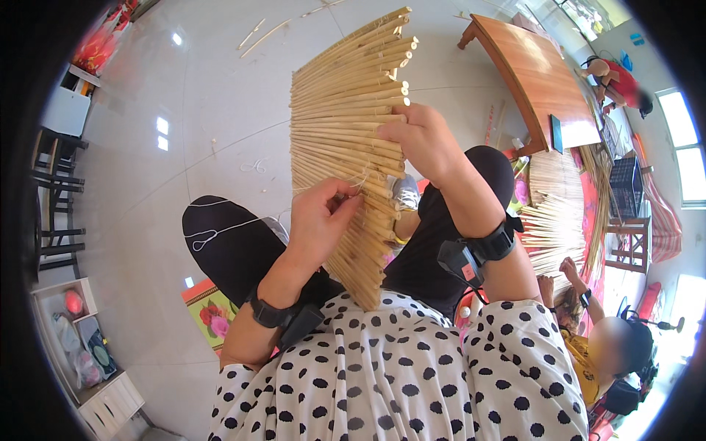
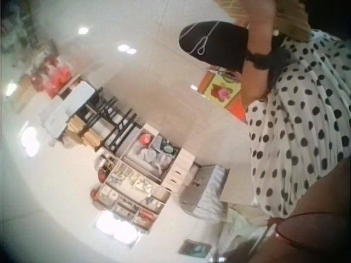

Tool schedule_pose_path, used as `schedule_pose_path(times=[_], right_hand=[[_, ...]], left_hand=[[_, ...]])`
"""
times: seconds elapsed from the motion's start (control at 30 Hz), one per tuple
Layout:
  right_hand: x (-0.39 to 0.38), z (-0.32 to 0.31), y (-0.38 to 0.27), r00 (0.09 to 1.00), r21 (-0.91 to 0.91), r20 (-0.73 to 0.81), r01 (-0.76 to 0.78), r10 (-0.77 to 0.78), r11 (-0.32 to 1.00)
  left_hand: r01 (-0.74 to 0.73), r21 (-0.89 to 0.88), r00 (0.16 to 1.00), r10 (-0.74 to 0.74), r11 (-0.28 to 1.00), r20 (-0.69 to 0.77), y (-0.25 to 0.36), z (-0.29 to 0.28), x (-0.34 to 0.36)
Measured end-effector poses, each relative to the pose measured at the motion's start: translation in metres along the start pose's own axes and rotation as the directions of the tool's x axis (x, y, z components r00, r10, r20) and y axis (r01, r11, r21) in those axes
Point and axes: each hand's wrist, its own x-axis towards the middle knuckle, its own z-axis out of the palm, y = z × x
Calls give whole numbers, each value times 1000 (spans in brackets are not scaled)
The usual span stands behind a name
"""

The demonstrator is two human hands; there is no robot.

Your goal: The person sits on a floor mat and weaves thin bamboo strips into a flat mat using a white string. They repeatedly wrap the string around the ends of the strips to secure them, adjusting the bundle and pulling the string tight.

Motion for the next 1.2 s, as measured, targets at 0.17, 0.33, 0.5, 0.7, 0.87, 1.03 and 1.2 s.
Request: schedule_pose_path(times=[0.17,0.33,0.5,0.7,0.87,1.03,1.2], right_hand=[[-12,6,-14,998,82,20,50,-52,995],[-18,5,-20,997,11,22,75,-75,997],[-23,8,-22,993,-19,4,117,-117,993],[-22,5,-17,985,-80,37,168,-166,983],[-20,4,-12,991,-19,23,129,-129,991],[-26,12,-17,986,34,-18,166,-165,986],[-23,8,-11,984,-14,10,180,-180,983]], left_hand=[[-16,-1,1000,16,1000,-21,7,-4,-7],[-54,-1,998,54,999,-22,13,-7,-9],[-82,-51,997,81,995,-12,14,-7,-10],[13,-268,998,4,963,61,31,-7,-6],[-189,-483,867,376,855,327,52,-38,-9],[-250,-312,888,345,917,304,48,-61,-6],[43,-214,997,-28,976,70,36,-41,-17]])
